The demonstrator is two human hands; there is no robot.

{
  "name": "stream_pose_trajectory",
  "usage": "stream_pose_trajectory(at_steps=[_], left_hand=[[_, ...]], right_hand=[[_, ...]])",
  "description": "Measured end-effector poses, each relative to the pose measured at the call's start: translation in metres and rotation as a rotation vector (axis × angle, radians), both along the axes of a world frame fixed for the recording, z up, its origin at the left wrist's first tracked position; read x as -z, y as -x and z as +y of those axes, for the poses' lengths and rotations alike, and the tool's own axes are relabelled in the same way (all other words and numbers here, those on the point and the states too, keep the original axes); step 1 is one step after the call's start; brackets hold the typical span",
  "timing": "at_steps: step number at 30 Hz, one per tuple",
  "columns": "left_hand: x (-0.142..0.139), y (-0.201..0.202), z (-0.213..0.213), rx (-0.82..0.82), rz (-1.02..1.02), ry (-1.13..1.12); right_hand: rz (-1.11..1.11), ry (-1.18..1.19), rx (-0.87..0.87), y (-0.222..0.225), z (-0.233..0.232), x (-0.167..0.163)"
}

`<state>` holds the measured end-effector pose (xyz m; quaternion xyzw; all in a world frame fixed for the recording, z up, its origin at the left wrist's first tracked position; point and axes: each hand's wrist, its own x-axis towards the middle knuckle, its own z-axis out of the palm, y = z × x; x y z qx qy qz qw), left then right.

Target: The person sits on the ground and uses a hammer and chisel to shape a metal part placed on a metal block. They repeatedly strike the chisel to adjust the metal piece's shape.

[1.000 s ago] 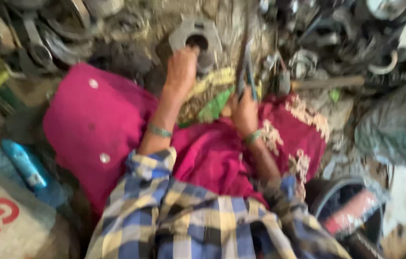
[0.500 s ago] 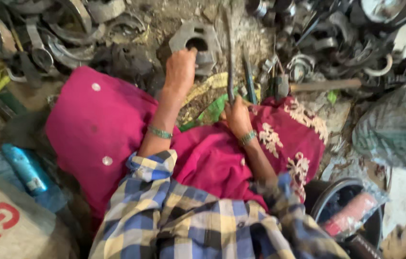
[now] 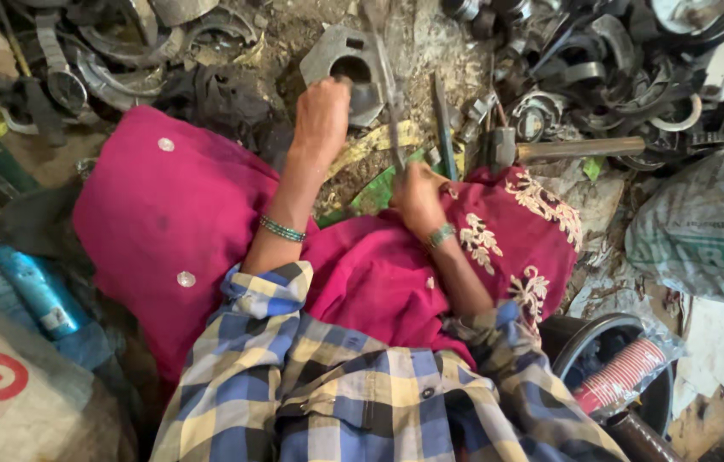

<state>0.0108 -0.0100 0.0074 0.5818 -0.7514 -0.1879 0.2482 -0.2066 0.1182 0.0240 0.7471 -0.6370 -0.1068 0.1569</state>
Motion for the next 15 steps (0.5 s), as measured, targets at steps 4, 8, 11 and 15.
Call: stream_pose_trajectory(at_steps=[4,8,11,15], left_hand=[[-0.006,-0.007,-0.001,-0.032,-0.029,0.032],[-0.011,-0.003,0.008,-0.022,-0.019,0.064],[-0.013,0.0,0.013,-0.012,0.004,0.059],[-0.013,-0.002,0.01,0.003,0.018,0.05]], right_hand=[[-0.902,-0.049,0.085,0.001,0.001,-0.003],[-1.493,-0.012,0.412,0.014,-0.007,-0.073],[-1.783,0.285,-0.098,0.022,-0.012,-0.09],[-1.987,0.065,0.082,0.016,-0.002,-0.037]])
